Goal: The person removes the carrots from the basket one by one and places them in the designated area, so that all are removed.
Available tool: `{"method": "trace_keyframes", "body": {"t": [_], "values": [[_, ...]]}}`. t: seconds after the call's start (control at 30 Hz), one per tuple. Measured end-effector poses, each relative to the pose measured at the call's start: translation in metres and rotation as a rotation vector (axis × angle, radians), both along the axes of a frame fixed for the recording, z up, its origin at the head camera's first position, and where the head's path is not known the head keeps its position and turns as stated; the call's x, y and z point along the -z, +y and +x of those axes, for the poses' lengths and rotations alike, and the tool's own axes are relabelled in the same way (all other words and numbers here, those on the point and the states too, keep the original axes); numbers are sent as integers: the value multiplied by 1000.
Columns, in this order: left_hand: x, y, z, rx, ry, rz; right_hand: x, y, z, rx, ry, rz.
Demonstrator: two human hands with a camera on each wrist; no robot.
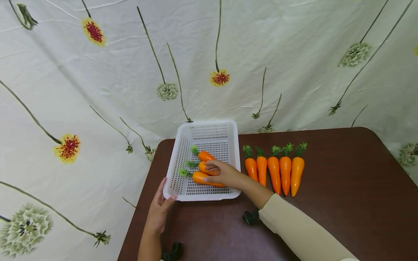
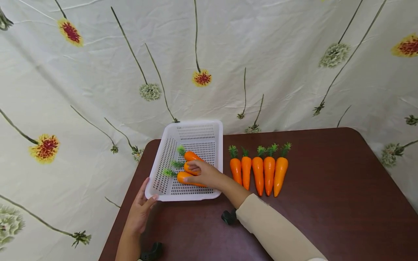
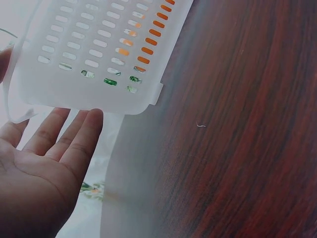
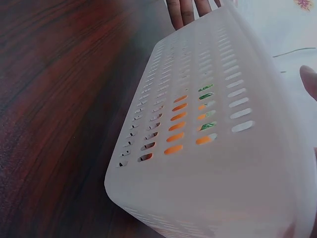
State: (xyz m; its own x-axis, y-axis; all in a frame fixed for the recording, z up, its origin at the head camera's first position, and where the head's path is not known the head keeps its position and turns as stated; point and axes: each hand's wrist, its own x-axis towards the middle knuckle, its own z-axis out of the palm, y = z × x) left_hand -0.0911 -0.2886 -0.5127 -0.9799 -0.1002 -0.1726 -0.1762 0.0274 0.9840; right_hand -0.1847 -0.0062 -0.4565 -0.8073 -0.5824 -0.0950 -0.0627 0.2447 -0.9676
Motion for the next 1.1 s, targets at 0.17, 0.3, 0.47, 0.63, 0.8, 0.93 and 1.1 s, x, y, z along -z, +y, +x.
{"method": "trace_keyframes", "body": {"t": [0.17,0.3,0.47,0.63,0.8,0.93,1.1], "values": [[1,0,0,0,15,5,2,-4,-5,-56,-12,8],[2,1,0,2,26,12,3,-7,-9,-90,-30,25],[2,0,-1,-5,22,16,5,-11,-11,-104,-39,115],[2,-1,0,-8,17,19,3,-14,-11,-136,15,242],[1,-1,0,-3,22,6,5,-16,-12,-152,24,321],[1,-1,0,-4,23,1,7,-18,-13,-165,39,387],[1,-1,0,-7,21,-3,9,-21,-16,-181,39,448]]}}
